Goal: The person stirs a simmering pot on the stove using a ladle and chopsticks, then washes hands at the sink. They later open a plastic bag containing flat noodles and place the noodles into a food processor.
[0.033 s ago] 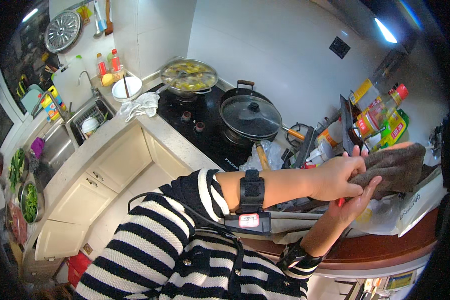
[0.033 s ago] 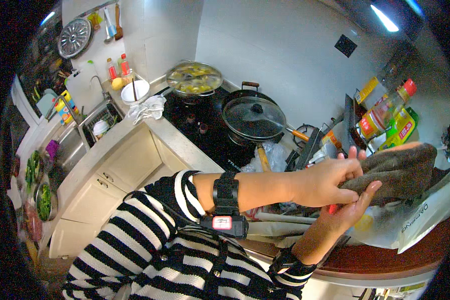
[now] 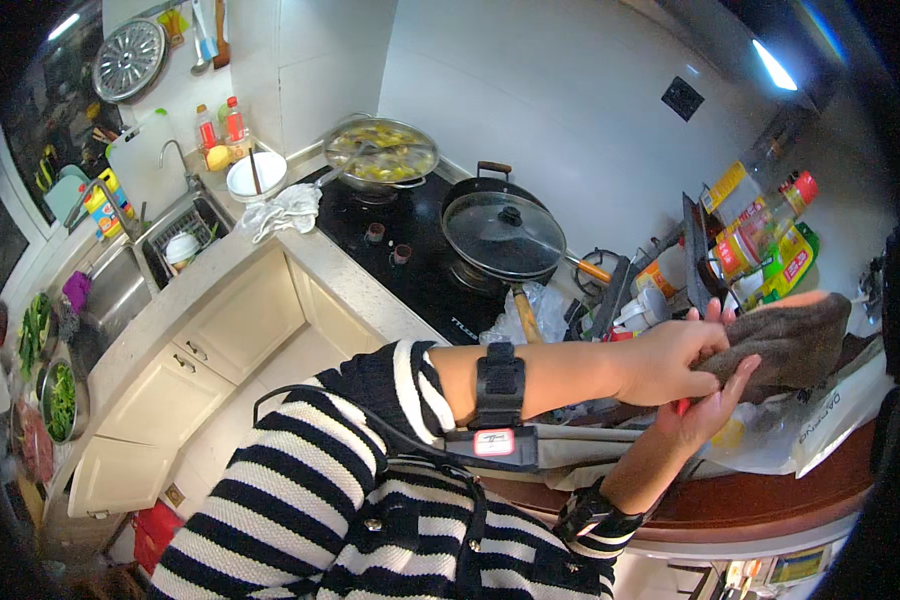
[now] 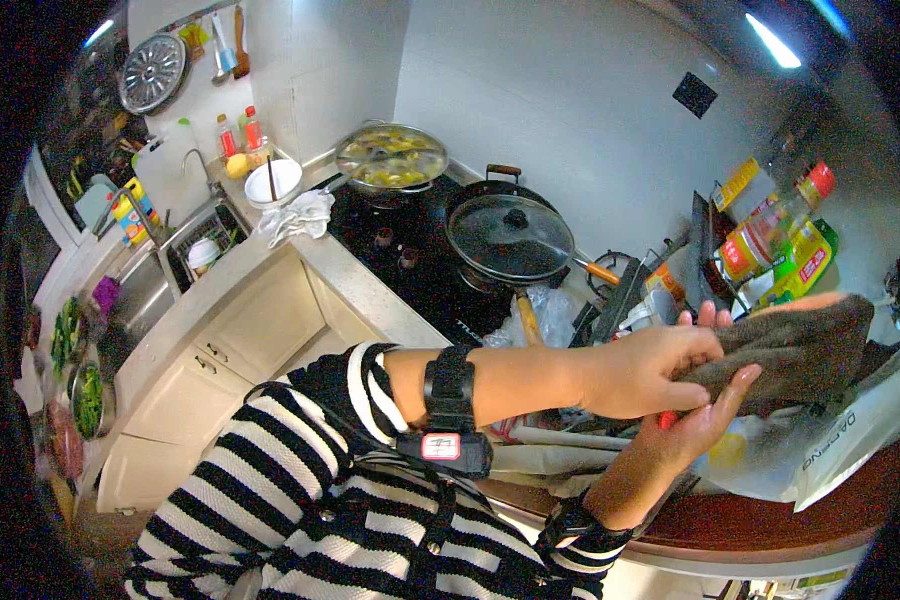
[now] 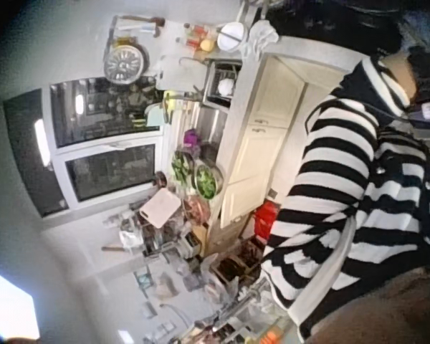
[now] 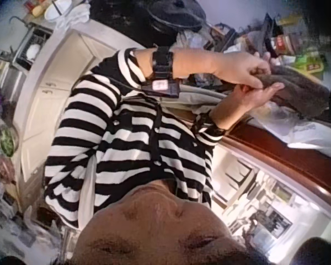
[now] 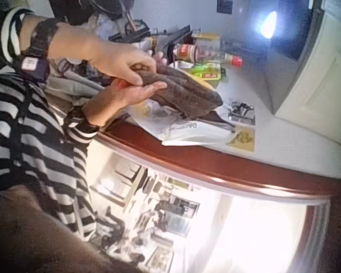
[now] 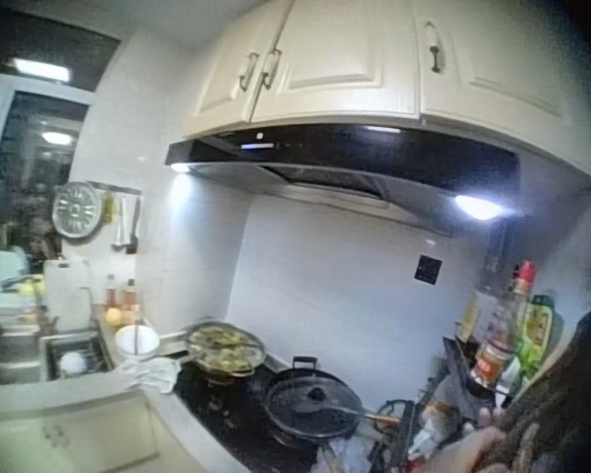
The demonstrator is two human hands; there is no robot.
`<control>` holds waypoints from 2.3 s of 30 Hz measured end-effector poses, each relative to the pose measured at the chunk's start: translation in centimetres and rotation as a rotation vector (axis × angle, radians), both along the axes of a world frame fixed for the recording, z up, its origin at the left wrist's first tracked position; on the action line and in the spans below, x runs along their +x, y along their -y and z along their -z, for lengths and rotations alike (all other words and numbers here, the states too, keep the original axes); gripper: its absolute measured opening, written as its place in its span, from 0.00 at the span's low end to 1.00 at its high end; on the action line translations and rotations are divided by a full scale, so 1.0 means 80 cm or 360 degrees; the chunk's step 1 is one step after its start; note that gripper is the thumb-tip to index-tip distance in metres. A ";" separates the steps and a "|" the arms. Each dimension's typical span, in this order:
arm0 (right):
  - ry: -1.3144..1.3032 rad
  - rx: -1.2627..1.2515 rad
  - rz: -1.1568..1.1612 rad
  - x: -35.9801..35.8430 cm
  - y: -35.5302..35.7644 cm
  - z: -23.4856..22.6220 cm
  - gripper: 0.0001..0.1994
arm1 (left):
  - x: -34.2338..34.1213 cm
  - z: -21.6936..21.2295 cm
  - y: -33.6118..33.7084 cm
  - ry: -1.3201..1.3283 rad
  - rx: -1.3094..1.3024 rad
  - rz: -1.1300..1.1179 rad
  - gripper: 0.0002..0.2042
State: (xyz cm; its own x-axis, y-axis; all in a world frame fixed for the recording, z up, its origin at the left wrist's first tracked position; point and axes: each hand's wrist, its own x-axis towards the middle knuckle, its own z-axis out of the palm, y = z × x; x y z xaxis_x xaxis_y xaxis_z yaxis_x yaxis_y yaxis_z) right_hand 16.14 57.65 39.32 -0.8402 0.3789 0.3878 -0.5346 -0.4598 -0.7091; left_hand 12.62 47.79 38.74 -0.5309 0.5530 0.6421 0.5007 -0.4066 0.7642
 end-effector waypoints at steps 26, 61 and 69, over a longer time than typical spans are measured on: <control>0.1030 0.0693 -0.1290 -0.200 0.350 0.253 0.30 | 0.038 0.376 0.560 0.1753 0.0122 -0.1688 0.08; 0.1151 0.1771 -0.0659 -0.431 0.541 0.238 0.19 | -0.085 0.530 0.870 0.2525 0.0599 -0.2072 0.18; 0.1289 0.1553 -0.0849 -0.436 0.536 0.209 0.24 | -0.095 0.528 0.874 0.2633 0.0583 -0.2131 0.15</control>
